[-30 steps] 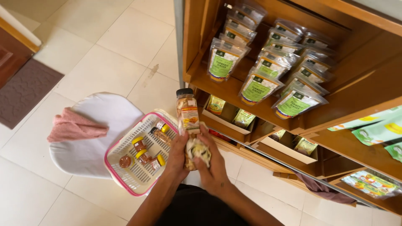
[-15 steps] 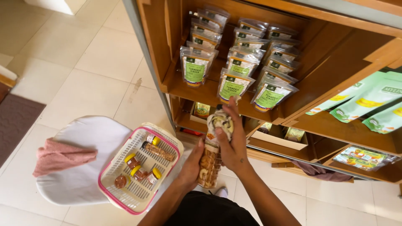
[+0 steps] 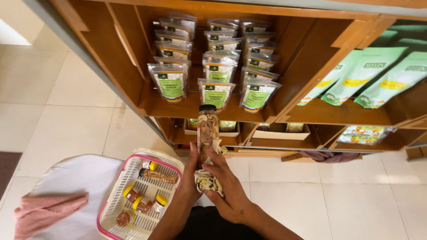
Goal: Wiping individual jars and packets with a cloth and arranging them neatly on wooden display shelves.
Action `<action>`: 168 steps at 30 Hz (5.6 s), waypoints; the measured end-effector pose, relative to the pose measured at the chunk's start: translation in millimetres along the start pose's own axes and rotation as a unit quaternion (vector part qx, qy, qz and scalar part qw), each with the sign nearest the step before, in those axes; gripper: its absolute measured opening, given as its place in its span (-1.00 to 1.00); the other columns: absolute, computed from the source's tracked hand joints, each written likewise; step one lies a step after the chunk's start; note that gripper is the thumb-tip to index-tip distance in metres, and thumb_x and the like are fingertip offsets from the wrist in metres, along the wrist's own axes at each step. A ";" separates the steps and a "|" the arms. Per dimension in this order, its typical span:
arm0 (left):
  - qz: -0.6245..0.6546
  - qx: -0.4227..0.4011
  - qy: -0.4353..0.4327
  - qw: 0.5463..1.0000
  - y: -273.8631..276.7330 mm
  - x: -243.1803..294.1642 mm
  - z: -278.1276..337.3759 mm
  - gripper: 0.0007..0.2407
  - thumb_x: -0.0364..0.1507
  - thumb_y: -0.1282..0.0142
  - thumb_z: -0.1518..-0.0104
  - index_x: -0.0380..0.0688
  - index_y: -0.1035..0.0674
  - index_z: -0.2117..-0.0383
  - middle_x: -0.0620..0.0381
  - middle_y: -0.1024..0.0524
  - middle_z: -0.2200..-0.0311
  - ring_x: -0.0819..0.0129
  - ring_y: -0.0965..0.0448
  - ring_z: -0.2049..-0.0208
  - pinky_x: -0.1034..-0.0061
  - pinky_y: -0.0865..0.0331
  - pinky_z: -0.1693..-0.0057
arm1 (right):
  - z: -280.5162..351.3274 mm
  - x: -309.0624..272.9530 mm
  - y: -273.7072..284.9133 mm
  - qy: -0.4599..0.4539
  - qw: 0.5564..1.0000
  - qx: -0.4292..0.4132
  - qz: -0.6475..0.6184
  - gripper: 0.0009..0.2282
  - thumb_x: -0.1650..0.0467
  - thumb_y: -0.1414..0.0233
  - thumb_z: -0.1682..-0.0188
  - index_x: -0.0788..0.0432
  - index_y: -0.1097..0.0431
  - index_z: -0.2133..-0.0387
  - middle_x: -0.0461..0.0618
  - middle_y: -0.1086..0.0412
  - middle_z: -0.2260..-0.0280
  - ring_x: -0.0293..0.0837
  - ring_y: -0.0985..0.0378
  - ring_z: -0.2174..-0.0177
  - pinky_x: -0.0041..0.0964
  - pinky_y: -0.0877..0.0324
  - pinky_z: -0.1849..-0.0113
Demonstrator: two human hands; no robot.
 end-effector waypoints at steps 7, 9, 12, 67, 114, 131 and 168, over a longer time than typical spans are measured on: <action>-0.094 0.162 0.009 0.982 22.4 -15.9 -13.9 -0.58 -0.30 0.05 -0.15 0.32 -0.26 -0.18 0.19 -0.53 -0.09 0.25 -0.59 -0.05 0.27 -0.51 -0.09 | -11.8 7.7 20.9 0.010 0.998 -0.008 0.055 -0.53 0.36 0.01 -0.10 0.29 -0.15 -0.26 0.36 0.01 -0.41 0.32 0.07 -0.44 0.26 0.31 -0.39; -0.129 0.053 0.010 0.990 39.5 -22.7 -18.3 -0.53 -0.33 0.02 -0.24 -0.15 -0.31 -0.30 -0.06 -0.47 -0.13 0.12 -0.53 -0.06 0.21 -0.45 -0.11 | -18.3 16.0 28.2 0.026 0.995 0.026 0.088 -0.52 0.32 0.03 -0.10 0.27 -0.15 -0.27 0.35 0.02 -0.41 0.27 0.07 -0.44 0.23 0.30 -0.40; -0.187 -0.084 -0.016 0.979 31.0 -23.1 -8.5 -0.46 -0.41 -0.03 -0.31 -0.41 -0.20 -0.39 -0.11 -0.38 -0.23 0.14 -0.43 -0.24 0.27 -0.33 -0.32 | -34.0 21.0 41.8 0.042 0.991 0.071 0.102 -0.54 0.29 0.05 -0.11 0.24 -0.15 -0.25 0.32 0.02 -0.41 0.25 0.10 -0.45 0.19 0.21 -0.40; -0.158 -0.031 0.042 0.986 -4.2 -27.4 13.0 -0.49 -0.12 0.21 -0.41 -0.03 -0.14 -0.41 -0.13 -0.49 0.06 0.17 -0.62 0.26 0.37 -0.56 0.23 | -44.6 45.5 43.9 0.045 0.986 0.098 0.127 -0.71 0.31 -0.03 -0.09 0.19 -0.31 -0.01 0.24 -0.02 -0.41 0.24 0.08 -0.45 0.17 0.19 -0.40; -0.628 -0.214 -0.418 0.620 -282.0 104.0 6.1 -0.43 -0.42 -0.29 -0.14 -0.26 -0.33 -0.29 -0.09 -0.43 -0.19 0.22 -0.58 -0.04 0.39 -0.54 -0.05 | -116.1 -149.1 190.1 -0.048 0.957 0.213 0.188 -0.52 0.40 -0.32 0.22 0.29 -0.41 0.00 0.05 -0.56 0.13 -0.19 -0.54 0.09 -0.26 -0.39 0.02; -0.702 -0.162 -0.575 0.388 -453.3 189.5 -131.7 -0.54 -0.51 -0.25 -0.14 -0.21 -0.39 -0.18 -0.19 -0.54 -0.03 -0.17 -0.58 -0.03 0.13 -0.46 -0.12 | -323.4 -183.5 294.2 0.046 0.910 0.341 0.231 -0.64 0.35 -0.31 0.16 0.26 -0.43 0.14 0.12 -0.57 0.22 -0.06 -0.64 0.21 -0.14 -0.49 0.16; -0.784 0.017 -0.521 0.336 -456.1 188.6 -162.9 -0.04 -0.62 -0.33 0.16 -0.24 0.18 -0.36 -0.48 0.16 -0.35 -0.45 -0.12 -0.28 0.05 -0.14 -0.33 | -349.2 -128.2 269.9 0.100 0.825 0.386 0.400 -0.35 0.59 -0.15 0.26 0.25 -0.13 -0.20 0.51 -0.13 -0.17 0.43 -0.24 -0.08 0.10 -0.26 -0.09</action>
Point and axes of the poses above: each hand's wrist, its own z-axis away from the middle knuckle, its own y-axis out of the back of the hand, x = y × z, the point moved 2 cm from there along -z, towards the middle knuckle
